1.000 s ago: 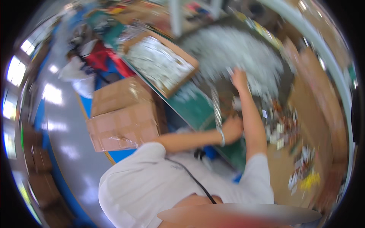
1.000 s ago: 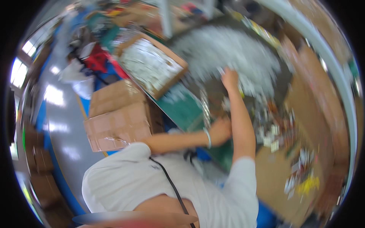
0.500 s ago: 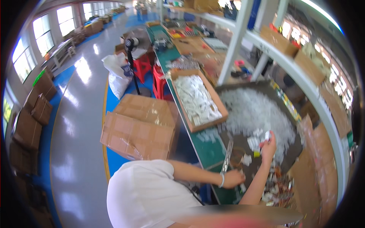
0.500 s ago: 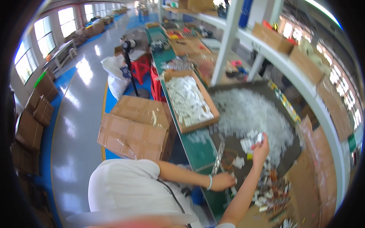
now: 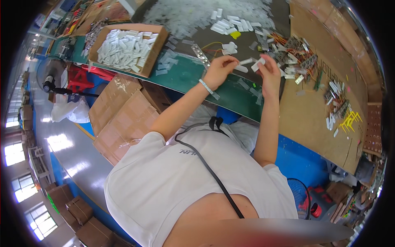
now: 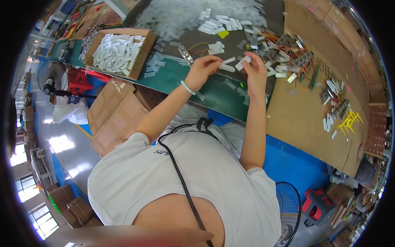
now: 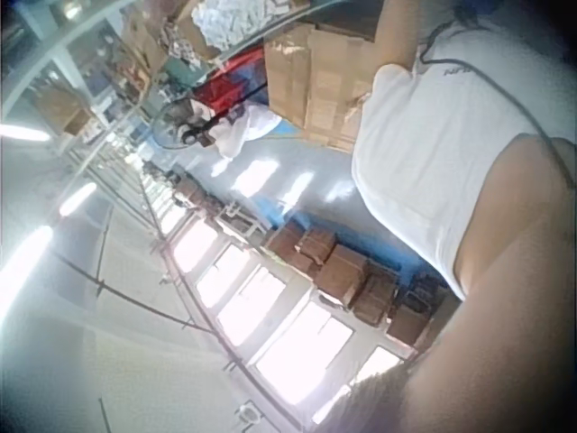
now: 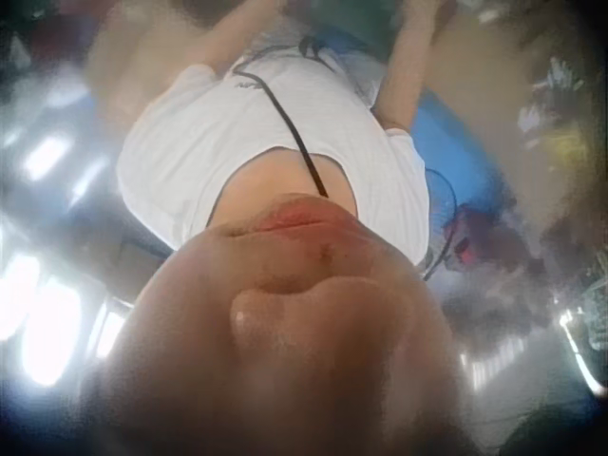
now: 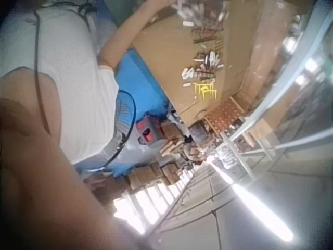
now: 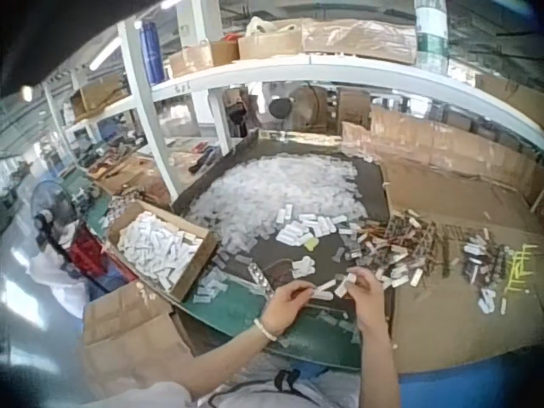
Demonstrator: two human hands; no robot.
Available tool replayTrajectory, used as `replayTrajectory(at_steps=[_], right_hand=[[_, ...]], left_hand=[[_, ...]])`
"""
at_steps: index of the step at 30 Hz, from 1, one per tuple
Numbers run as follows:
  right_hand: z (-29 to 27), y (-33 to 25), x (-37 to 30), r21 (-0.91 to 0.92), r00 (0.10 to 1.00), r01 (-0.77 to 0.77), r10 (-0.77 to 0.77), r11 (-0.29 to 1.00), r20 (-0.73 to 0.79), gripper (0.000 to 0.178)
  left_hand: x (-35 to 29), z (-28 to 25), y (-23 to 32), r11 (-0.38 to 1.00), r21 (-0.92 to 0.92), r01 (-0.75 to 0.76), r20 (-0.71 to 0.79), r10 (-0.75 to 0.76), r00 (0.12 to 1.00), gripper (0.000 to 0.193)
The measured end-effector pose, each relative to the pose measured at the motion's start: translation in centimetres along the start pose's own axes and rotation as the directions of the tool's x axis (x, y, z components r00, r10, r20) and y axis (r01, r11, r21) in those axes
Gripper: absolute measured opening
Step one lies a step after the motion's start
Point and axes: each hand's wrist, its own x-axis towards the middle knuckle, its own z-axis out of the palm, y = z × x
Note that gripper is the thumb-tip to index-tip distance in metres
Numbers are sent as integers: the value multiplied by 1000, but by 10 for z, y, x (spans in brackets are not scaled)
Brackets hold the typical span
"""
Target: The person assembles electrical components by attaching wires and small white rectangular plates to a metal circuit strip by hand, using an assembly jig to hold the strip.
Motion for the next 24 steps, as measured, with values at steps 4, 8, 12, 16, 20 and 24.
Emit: replayTrajectory(at_steps=[4, 8, 12, 16, 20, 24], right_hand=[[11, 24, -20, -121, 998, -37, 32, 992, -47, 28], [-12, 38, -28, -204, 997, 4, 13, 979, 82, 25], [11, 20, -42, 115, 969, -195, 173, 974, 178, 24], [16, 9, -41, 51, 947, -244, 227, 968, 227, 26], [17, 14, -38, -175, 952, -173, 210, 969, 224, 20], [24, 19, -40, -171, 957, -161, 196, 972, 213, 19]], left_hand=[[-28, 0, 18, 849, 500, -171, -10, 203, 979, 14], [-31, 15, -7, 823, 476, -310, 51, 327, 944, 14], [-46, 5, -5, 839, 435, -326, 41, 343, 938, 8], [-46, 2, -2, 729, 566, -384, 55, 431, 901, 8], [-43, 0, 1, 680, 605, -414, 106, 446, 889, 9], [-44, -3, 4, 667, 621, -413, 124, 437, 891, 6]])
